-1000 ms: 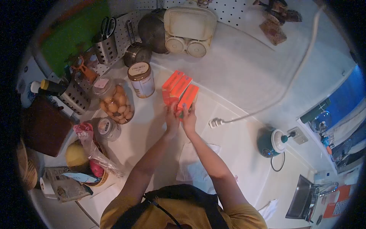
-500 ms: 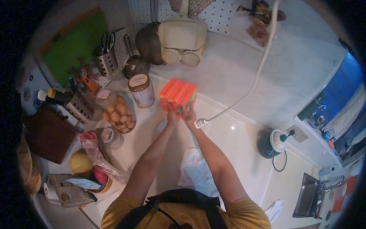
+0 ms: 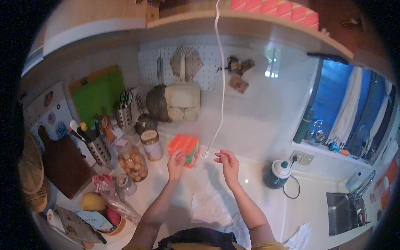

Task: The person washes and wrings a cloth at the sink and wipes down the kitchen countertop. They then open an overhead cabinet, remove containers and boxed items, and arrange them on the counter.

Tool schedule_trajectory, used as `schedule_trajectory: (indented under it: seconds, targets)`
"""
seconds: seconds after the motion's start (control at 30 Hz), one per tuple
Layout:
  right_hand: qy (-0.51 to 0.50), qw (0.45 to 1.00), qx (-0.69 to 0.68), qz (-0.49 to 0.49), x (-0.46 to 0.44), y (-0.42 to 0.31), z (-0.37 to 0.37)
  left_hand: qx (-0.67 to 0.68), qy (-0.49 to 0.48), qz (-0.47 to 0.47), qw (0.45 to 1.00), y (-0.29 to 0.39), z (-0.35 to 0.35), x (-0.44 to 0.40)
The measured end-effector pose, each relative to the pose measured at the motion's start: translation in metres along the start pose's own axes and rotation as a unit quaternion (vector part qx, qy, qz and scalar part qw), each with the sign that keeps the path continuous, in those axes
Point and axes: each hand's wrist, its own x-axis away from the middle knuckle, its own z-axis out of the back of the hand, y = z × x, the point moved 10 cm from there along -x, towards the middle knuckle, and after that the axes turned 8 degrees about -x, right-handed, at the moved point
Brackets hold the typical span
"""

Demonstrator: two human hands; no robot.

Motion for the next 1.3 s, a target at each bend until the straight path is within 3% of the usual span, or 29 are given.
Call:
schedule_trajectory:
  seconds: [0.07, 0.13, 0.17, 0.23, 0.3, 0.53, 0.63, 0.7, 0.73, 0.8, 0.83, 0.9, 1.1, 1.13, 1.2, 1.23, 1.3]
  targets:
    - [-0.021, 0.999, 0.005, 0.048, -0.004, -0.053, -0.010, 0.007, 0.010, -0.036, 0.999, 0.063, -0.002, -0.001]
    - [-0.047, 0.994, 0.003, 0.098, -0.003, -0.100, -0.025, 0.022, -0.008, -0.148, 0.989, 0.133, -0.013, -0.005]
    - [-0.074, 0.988, 0.001, 0.133, 0.000, -0.125, -0.035, 0.026, -0.012, -0.160, 0.987, 0.164, -0.017, -0.006]
    - [-0.098, 0.981, 0.005, 0.168, 0.003, -0.169, -0.052, -0.017, -0.025, -0.305, 0.952, 0.253, -0.031, -0.001]
    - [-0.124, 0.972, 0.010, 0.198, 0.000, -0.210, -0.066, -0.027, -0.029, -0.370, 0.928, 0.314, -0.044, -0.007]
    - [-0.141, 0.858, 0.158, 0.469, -0.053, -0.400, -0.120, -0.053, 0.014, -0.598, 0.799, 0.491, -0.083, -0.052]
    - [-0.121, 0.831, 0.218, 0.497, -0.116, -0.454, -0.135, -0.005, -0.014, -0.576, 0.818, 0.520, -0.104, -0.114]
    - [-0.075, 0.825, 0.311, 0.466, -0.175, -0.474, -0.135, -0.150, -0.021, -0.509, 0.848, 0.518, -0.122, -0.159]
    - [-0.076, 0.822, 0.315, 0.468, -0.190, -0.485, -0.140, -0.146, -0.019, -0.510, 0.848, 0.521, -0.118, -0.169]
    - [-0.028, 0.741, 0.503, 0.444, -0.223, -0.493, -0.157, -0.258, 0.020, -0.514, 0.818, 0.520, -0.112, -0.190]
    - [-0.030, 0.740, 0.505, 0.444, -0.243, -0.498, -0.163, -0.256, 0.023, -0.513, 0.819, 0.516, -0.102, -0.198]
    - [-0.046, 0.605, 0.673, 0.424, -0.288, -0.487, -0.186, -0.449, 0.013, -0.424, 0.787, 0.492, -0.096, -0.222]
    - [0.006, 0.508, 0.815, 0.277, -0.347, -0.482, -0.206, -0.482, 0.025, -0.399, 0.779, 0.483, -0.078, -0.230]
    - [0.001, 0.507, 0.815, 0.281, -0.361, -0.479, -0.201, -0.496, 0.017, -0.396, 0.773, 0.481, -0.080, -0.231]
    - [-0.012, 0.445, 0.829, 0.339, -0.394, -0.465, -0.202, -0.479, 0.014, -0.394, 0.784, 0.480, -0.077, -0.233]
    - [-0.013, 0.443, 0.829, 0.341, -0.390, -0.464, -0.207, -0.459, 0.005, -0.399, 0.794, 0.480, -0.077, -0.232]
    - [-0.047, 0.495, 0.855, 0.146, -0.390, -0.440, -0.189, -0.461, 0.003, -0.398, 0.793, 0.480, -0.075, -0.233]
